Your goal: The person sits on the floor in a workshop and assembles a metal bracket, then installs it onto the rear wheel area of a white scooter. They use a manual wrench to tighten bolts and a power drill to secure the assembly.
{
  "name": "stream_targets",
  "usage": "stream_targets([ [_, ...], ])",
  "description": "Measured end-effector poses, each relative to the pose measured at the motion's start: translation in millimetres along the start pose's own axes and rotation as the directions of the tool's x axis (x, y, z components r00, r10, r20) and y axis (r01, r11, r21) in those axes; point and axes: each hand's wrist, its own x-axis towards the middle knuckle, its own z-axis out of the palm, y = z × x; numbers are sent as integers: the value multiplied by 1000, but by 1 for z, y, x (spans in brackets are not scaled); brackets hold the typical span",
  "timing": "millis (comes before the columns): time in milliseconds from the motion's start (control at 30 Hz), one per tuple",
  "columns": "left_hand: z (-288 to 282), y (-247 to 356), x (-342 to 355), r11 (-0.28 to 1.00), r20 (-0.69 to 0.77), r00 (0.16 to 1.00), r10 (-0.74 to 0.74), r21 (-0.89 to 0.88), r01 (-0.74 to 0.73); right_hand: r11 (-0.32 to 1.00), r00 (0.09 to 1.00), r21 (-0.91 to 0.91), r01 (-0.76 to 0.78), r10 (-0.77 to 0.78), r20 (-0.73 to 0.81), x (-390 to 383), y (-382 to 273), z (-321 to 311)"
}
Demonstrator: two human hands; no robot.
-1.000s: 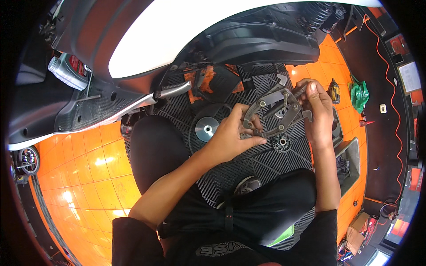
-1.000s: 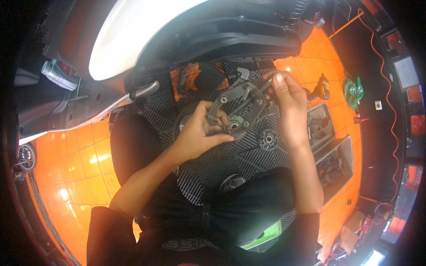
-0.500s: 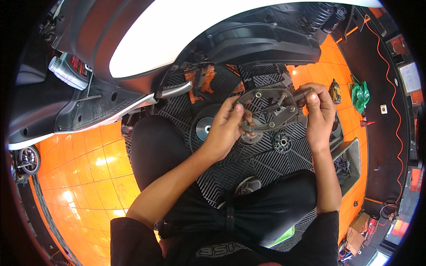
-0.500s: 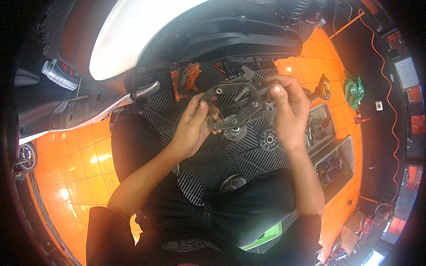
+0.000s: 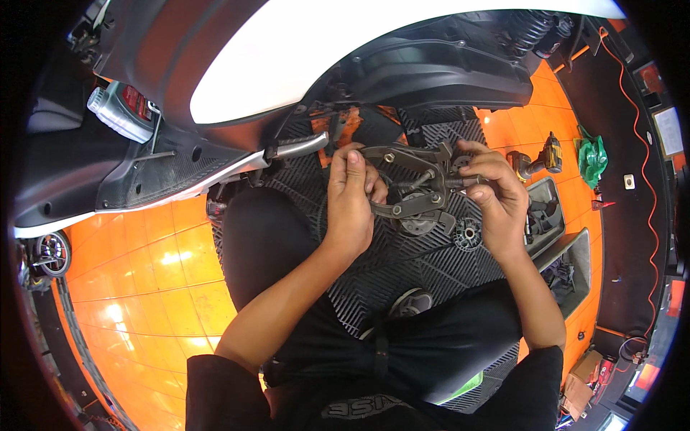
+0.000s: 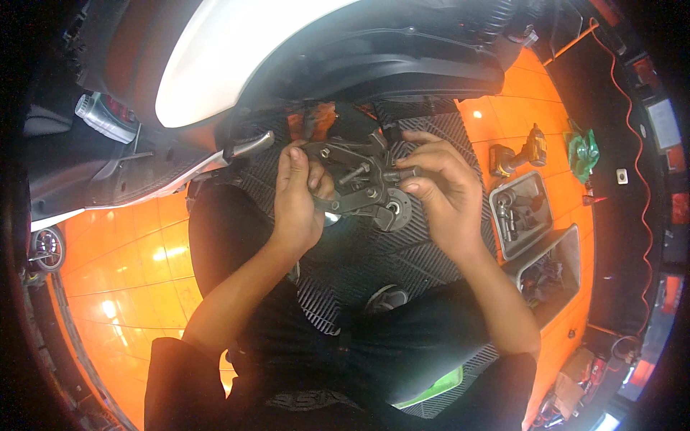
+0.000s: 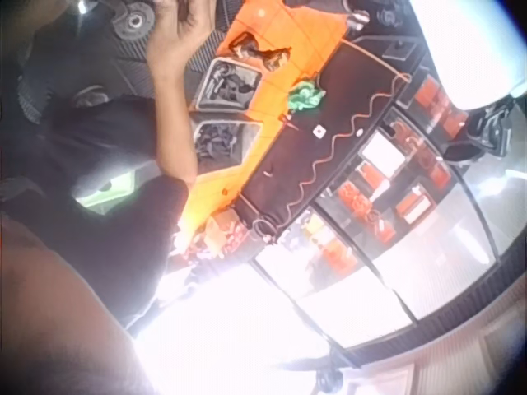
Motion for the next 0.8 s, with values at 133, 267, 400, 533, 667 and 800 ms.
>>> stream_targets([
  [133,-5,10,4,944,57,967,247,211,-253,793,933,510,-334,355,60,-3,-6,14],
  [267,-9,16,-8,824,184,902,390,369,-431,510,800,639,-576,511,314,-17,11,11],
  [400,-16,23,-17,489,440,784,438,616,-618,242,673,684,-689,564,478,-29,25,24],
  [533,-11,43,-23,114,698,554,453,571,-813,-144,614,728,-670,444,652,-36,39,37],
  [667,-11,61,-39,-24,891,443,102,447,-894,68,378,468,-881,694,612,-32,27,69],
  [800,-18,64,-35,-72,924,379,57,382,-921,-100,30,127,-987,658,753,-13,51,112],
])
